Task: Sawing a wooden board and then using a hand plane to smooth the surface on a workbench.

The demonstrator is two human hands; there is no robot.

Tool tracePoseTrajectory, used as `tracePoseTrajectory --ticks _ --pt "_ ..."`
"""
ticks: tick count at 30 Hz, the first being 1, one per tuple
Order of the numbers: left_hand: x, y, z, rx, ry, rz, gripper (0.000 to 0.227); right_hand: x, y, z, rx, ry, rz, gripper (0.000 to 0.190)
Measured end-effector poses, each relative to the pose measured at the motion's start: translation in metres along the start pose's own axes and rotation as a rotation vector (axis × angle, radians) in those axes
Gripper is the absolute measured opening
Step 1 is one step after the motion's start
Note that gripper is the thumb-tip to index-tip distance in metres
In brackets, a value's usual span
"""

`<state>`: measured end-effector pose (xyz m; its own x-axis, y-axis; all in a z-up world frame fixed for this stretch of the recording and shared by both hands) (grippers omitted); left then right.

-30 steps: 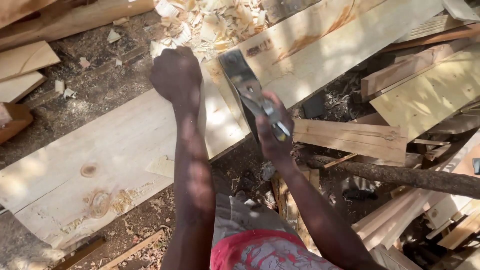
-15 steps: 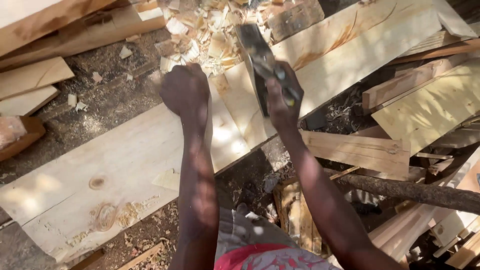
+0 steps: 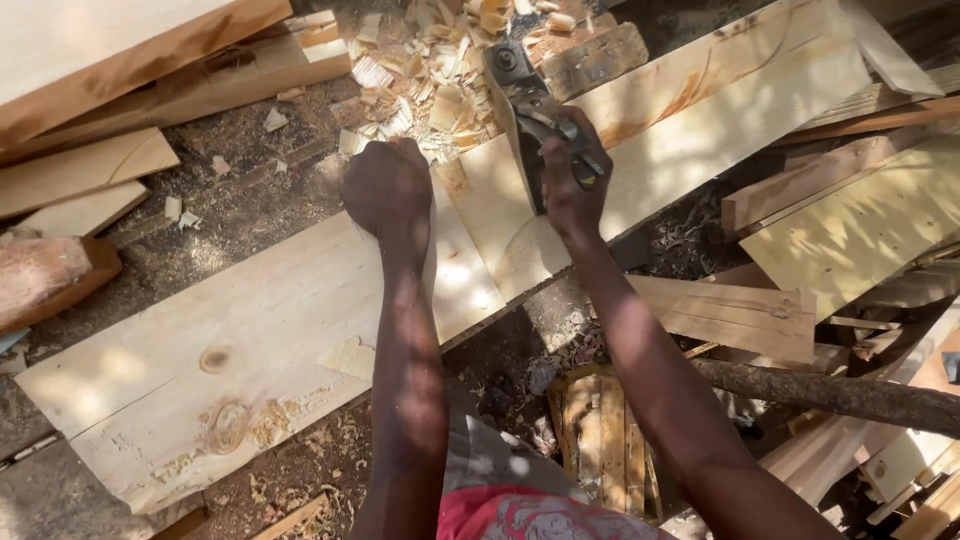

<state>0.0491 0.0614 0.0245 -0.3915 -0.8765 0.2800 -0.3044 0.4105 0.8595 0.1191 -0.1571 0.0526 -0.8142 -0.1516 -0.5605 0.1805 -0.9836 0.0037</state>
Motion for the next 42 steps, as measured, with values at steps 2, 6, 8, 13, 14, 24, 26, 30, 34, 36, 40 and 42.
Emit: tracePoseTrajectory --ticks 2,6,8,13,14,24,26,30,34,36,40,42 --pt "0.012 0.0 -0.007 0.055 -0.022 -0.078 0.041 0.016 0.014 0.014 0.037 0.012 -0.005 0.03" --pt "0.031 0.02 -0.004 0.133 -0.081 -0.108 0.033 0.07 0.04 0.056 0.109 -0.11 0.034 0.035" --pt "0.041 0.025 0.0 0.385 -0.257 -0.213 0.029 0.07 0.06 0.081 -0.045 -0.449 -0.087 0.025" --pt "0.193 0.031 0.007 0.881 -0.501 0.273 0.05 0.146 0.127 0.102 -0.814 -1.049 -0.906 0.026" --pt "0.242 0.036 0.007 0.818 -0.624 0.537 0.066 0.152 0.128 0.126 -0.903 -0.992 -0.962 0.038" --pt "0.314 0.05 0.035 0.582 -0.323 0.726 0.081 0.246 0.18 0.182 -1.044 -0.625 -0.515 0.033" --pt "0.372 0.059 0.029 0.644 -0.338 0.86 0.092 0.202 0.163 0.265 -0.915 -0.476 -0.45 0.029" --pt "0.401 -0.007 0.076 1.075 -0.253 0.99 0.096 0.216 0.171 0.262 -0.605 -0.088 -0.209 0.086" --pt "0.428 -0.015 0.084 1.411 -0.112 1.377 0.088 0.246 0.189 0.277 -0.672 -0.073 0.12 0.111" --pt "0.426 0.01 0.069 1.713 -0.14 1.588 0.064 0.244 0.195 0.29 -0.829 -0.179 0.139 0.107" --pt "0.414 -0.026 0.087 1.7 -0.24 1.66 0.075 0.248 0.228 0.283 -0.323 -0.458 0.021 0.04" --pt "0.42 -0.026 0.091 1.659 -0.301 1.708 0.09 0.232 0.227 0.295 -0.118 -0.496 0.216 0.02"
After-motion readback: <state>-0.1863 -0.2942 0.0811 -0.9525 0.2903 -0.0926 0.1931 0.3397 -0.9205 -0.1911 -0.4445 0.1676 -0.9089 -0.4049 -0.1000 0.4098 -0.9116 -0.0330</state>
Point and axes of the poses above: each hand's wrist, its own x-axis away from the middle knuckle, its own y-axis out of the back of the hand, z = x × y, the point moved 4 cm from there along -x, towards the middle knuckle, and after that the axes turned 14 degrees about y, right-handed, at the moved point
